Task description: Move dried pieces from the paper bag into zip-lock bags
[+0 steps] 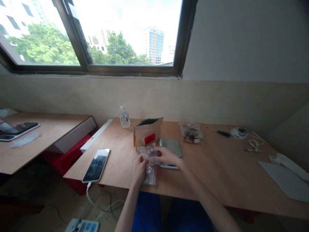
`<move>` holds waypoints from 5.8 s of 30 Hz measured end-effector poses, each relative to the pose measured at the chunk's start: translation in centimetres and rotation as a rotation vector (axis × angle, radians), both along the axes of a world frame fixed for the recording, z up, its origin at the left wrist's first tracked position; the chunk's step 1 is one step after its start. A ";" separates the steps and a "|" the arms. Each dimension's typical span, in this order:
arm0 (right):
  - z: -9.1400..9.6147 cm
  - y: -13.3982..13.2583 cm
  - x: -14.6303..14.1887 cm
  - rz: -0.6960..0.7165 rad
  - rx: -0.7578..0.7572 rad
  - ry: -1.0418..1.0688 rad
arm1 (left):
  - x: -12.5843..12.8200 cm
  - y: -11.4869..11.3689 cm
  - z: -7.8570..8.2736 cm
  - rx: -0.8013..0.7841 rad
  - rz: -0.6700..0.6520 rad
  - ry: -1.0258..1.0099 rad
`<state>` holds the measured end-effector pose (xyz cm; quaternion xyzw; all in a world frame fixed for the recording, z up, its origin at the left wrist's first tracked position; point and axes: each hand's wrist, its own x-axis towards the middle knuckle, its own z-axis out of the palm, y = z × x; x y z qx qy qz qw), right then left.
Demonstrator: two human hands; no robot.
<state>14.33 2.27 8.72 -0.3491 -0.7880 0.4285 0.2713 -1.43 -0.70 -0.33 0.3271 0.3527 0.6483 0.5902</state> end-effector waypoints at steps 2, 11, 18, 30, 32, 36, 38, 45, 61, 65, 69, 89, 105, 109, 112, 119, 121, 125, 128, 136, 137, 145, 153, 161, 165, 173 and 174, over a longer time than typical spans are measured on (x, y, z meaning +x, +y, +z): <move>-0.4 0.3 0.2 -0.063 0.001 0.018 | 0.0 0.0 0.1 -0.007 0.016 -0.020; -0.8 0.4 0.7 -0.176 -0.030 0.051 | 0.0 0.1 -0.1 -0.055 -0.021 -0.071; 3.7 2.2 1.9 -0.245 0.213 0.050 | -0.1 0.3 -0.7 -0.099 -0.016 -0.096; 11.5 8.7 -1.1 -0.156 0.644 -0.262 | -0.3 0.5 -1.3 -0.166 0.035 -0.119; 11.8 8.9 -1.2 -0.119 0.617 -0.334 | -0.2 0.5 -1.2 -0.175 0.041 -0.113; 12.4 8.8 -1.1 -0.083 0.564 -0.340 | -0.1 0.5 -1.2 -0.186 0.052 -0.097; 12.4 8.8 -1.3 -0.121 0.592 -0.265 | -0.1 0.5 -1.1 -0.188 0.058 -0.087; 10.6 10.6 -3.7 -0.309 0.742 -0.045 | 0.0 0.2 -0.2 -0.177 0.042 -0.108; 9.1 4.6 -1.5 -0.223 0.370 0.162 | -0.2 0.3 0.0 -0.149 -0.020 -0.130; 5.0 1.1 0.1 -0.127 0.095 -0.019 | 0.1 0.4 0.5 -0.122 -0.027 -0.135; 1.5 -0.7 0.2 -0.116 0.158 -0.103 | 0.5 0.4 1.4 -0.085 0.011 -0.107; -2.1 -1.4 -2.3 -0.180 -0.299 0.276 | 1.9 -0.6 5.7 0.039 0.054 0.053; -0.9 -2.8 -2.2 -0.272 -0.658 0.674 | 2.3 -0.7 6.9 -0.002 0.127 -0.232; -1.1 -2.9 -1.5 -0.274 -0.754 0.783 | 1.8 -0.5 6.9 -0.002 0.153 -0.257; -0.9 -3.0 -1.2 -0.245 -0.696 0.750 | 1.5 -0.5 6.8 0.015 0.198 -0.262; -0.4 -3.2 -1.7 -0.231 -0.589 0.529 | 1.7 -0.7 7.0 0.016 0.313 -0.321; -0.4 -3.2 -1.8 -0.271 -0.601 0.526 | 1.7 -0.6 7.0 0.008 0.298 -0.345; -0.5 -2.9 -1.9 -0.290 -0.538 0.544 | 1.4 -0.4 6.7 -0.005 0.268 -0.383; -1.0 -2.7 -1.8 -0.321 -0.480 0.582 | 1.1 -0.3 6.4 -0.023 0.263 -0.392; -1.9 -1.4 -1.4 -0.419 -0.477 0.803 | 0.6 -0.7 6.7 -0.064 0.219 -0.369; -1.7 -1.2 -1.5 -0.446 -0.480 0.825 | 0.6 -0.8 6.8 -0.062 0.218 -0.363; -1.0 -0.6 -1.6 -0.417 -0.510 0.735 | 0.7 -1.3 6.7 -0.087 0.226 -0.350; -2.0 -0.5 -1.7 -0.393 -0.318 0.528 | 0.7 -1.4 5.4 -0.082 0.213 -0.231; 2.6 2.5 -0.8 -0.604 -0.104 0.751 | 0.5 -2.0 4.8 -0.152 0.247 -0.218; 6.4 6.2 -1.8 -0.654 0.288 0.685 | 1.2 -2.2 3.6 -0.200 0.188 -0.238; 7.7 9.1 -2.9 -0.380 0.590 0.226 | 1.2 -2.3 2.6 -0.223 0.170 -0.238; 7.8 8.9 -2.7 -0.358 0.584 0.221 | 1.1 -2.3 2.6 -0.231 0.170 -0.249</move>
